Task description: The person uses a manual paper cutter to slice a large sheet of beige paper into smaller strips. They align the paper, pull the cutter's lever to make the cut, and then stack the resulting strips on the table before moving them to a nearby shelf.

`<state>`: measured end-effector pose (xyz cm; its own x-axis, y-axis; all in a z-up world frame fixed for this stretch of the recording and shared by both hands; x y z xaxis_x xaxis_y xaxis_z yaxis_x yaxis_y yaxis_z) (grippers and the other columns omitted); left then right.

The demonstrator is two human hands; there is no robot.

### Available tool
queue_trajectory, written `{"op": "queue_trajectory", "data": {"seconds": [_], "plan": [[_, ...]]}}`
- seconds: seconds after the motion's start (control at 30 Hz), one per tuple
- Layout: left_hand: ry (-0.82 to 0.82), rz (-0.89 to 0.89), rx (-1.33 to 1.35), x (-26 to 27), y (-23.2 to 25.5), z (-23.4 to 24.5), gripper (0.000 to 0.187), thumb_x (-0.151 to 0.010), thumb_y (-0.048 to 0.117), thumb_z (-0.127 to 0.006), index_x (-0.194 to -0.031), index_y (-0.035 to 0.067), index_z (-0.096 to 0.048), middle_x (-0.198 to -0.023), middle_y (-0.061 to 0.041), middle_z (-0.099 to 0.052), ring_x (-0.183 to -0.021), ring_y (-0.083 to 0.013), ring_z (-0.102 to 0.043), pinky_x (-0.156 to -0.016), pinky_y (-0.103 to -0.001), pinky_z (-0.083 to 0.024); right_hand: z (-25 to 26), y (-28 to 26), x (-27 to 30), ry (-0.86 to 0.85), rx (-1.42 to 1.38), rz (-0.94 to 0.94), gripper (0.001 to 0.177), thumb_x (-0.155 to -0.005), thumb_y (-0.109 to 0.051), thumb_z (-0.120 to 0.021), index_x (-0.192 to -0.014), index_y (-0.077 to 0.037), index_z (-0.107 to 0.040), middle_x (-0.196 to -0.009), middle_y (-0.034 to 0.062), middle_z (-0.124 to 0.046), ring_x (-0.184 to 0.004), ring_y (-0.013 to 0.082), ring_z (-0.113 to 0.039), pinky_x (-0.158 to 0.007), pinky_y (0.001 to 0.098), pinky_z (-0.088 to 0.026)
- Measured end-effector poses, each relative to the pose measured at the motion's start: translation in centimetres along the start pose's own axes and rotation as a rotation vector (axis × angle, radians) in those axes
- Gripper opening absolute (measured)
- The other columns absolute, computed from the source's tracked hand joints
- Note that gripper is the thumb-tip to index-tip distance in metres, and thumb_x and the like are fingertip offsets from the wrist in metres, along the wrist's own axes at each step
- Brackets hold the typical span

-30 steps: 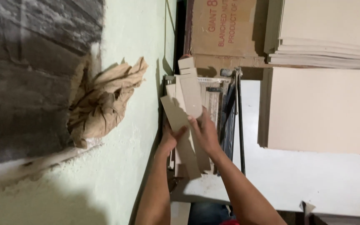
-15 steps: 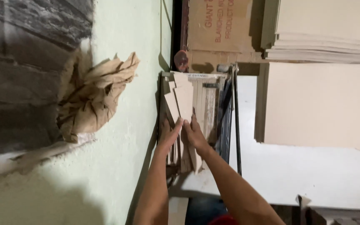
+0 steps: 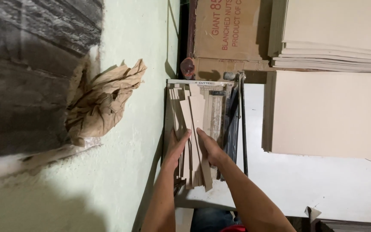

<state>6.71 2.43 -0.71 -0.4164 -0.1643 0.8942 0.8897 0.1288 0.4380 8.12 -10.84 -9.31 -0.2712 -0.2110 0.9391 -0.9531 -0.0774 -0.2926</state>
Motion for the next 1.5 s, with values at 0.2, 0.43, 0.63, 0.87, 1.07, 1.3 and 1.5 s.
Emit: {"op": "queue_trajectory", "data": {"seconds": [0.2,0.43,0.63,0.87,1.07,1.3,1.5], "plan": [[-0.057,0.050,-0.012,0.3,-2.8,-0.6,0.132,-0.082,0.088,-0.062,-0.166,0.008,0.003,-0.171,-0.022,0.003,-0.157,-0.0427,0.000,-0.126,-0.065,-0.002,0.7,2.5,-0.1,-0.024,-0.042,-0.048,0.120,-0.082,-0.080,-0.071,-0.167,-0.012,-0.019,-0.170,0.0254,-0.010,-0.157,0.0470,-0.001,-0.124,0.0671,0.001],[-0.046,0.053,0.037,2.2,-4.1,-0.6,0.128,-0.084,0.083,-0.064,-0.167,0.014,0.005,-0.171,-0.022,0.002,-0.157,-0.0433,-0.002,-0.125,-0.065,-0.007,0.6,5.7,-0.3,0.018,0.013,-0.105,0.126,-0.078,-0.087,-0.070,-0.168,-0.019,-0.013,-0.172,0.0176,-0.007,-0.158,0.0431,0.001,-0.124,0.0659,-0.001],[-0.062,0.062,0.029,3.3,-4.7,-0.3,0.126,-0.085,0.082,-0.064,-0.167,0.017,0.005,-0.172,-0.021,0.004,-0.157,-0.0447,0.000,-0.123,-0.069,-0.003,0.2,4.9,2.9,0.027,0.021,-0.054,0.125,-0.081,-0.085,-0.069,-0.167,-0.016,-0.012,-0.172,0.0201,-0.007,-0.158,0.0456,0.000,-0.124,0.0675,-0.002],[-0.048,0.122,0.045,1.0,-9.2,-0.7,0.128,-0.084,0.086,-0.065,-0.168,0.014,0.000,-0.172,-0.021,0.000,-0.158,-0.0443,-0.001,-0.123,-0.068,-0.002,0.7,6.7,3.2,-0.023,0.027,-0.109,0.129,-0.078,-0.088,-0.071,-0.168,-0.014,-0.014,-0.173,0.0192,-0.006,-0.158,0.0449,0.004,-0.123,0.0659,0.001],[0.010,0.191,0.068,4.2,-9.9,-1.2,0.111,-0.072,0.072,-0.060,-0.164,0.025,-0.022,-0.172,0.001,-0.022,-0.159,-0.0215,-0.021,-0.130,-0.045,-0.017,-0.1,4.9,10.5,-0.006,0.179,-0.201,0.113,-0.075,-0.082,-0.049,-0.166,-0.022,-0.019,-0.175,0.0025,-0.011,-0.160,0.0272,-0.013,-0.130,0.0525,-0.014],[-0.018,0.175,0.096,8.2,-9.1,-1.7,0.104,-0.075,0.074,-0.054,-0.163,0.027,-0.029,-0.172,0.001,-0.025,-0.158,-0.0205,-0.023,-0.130,-0.045,-0.019,-0.3,5.3,14.2,0.048,0.254,-0.155,0.125,-0.068,-0.086,-0.052,-0.165,-0.016,-0.016,-0.173,0.0067,-0.017,-0.159,0.0313,-0.020,-0.129,0.0556,-0.017],[-0.011,0.078,0.191,13.4,-6.5,-2.9,0.079,-0.079,0.058,-0.062,-0.141,0.009,-0.065,-0.138,-0.016,-0.070,-0.126,-0.0342,-0.065,-0.109,-0.047,-0.049,1.5,4.6,17.1,0.111,0.091,0.116,0.127,-0.070,-0.081,-0.055,-0.164,-0.008,-0.011,-0.170,0.0131,-0.022,-0.157,0.0308,-0.025,-0.128,0.0450,-0.025]]}}
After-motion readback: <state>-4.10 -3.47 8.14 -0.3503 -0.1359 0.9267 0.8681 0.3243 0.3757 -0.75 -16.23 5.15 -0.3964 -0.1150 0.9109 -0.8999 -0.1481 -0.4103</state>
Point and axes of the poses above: each hand's wrist, its own x-axis away from the middle knuckle, its own z-axis out of the back of the hand, y = z × x, the point moved 10 cm from there along -x, towards the middle knuckle
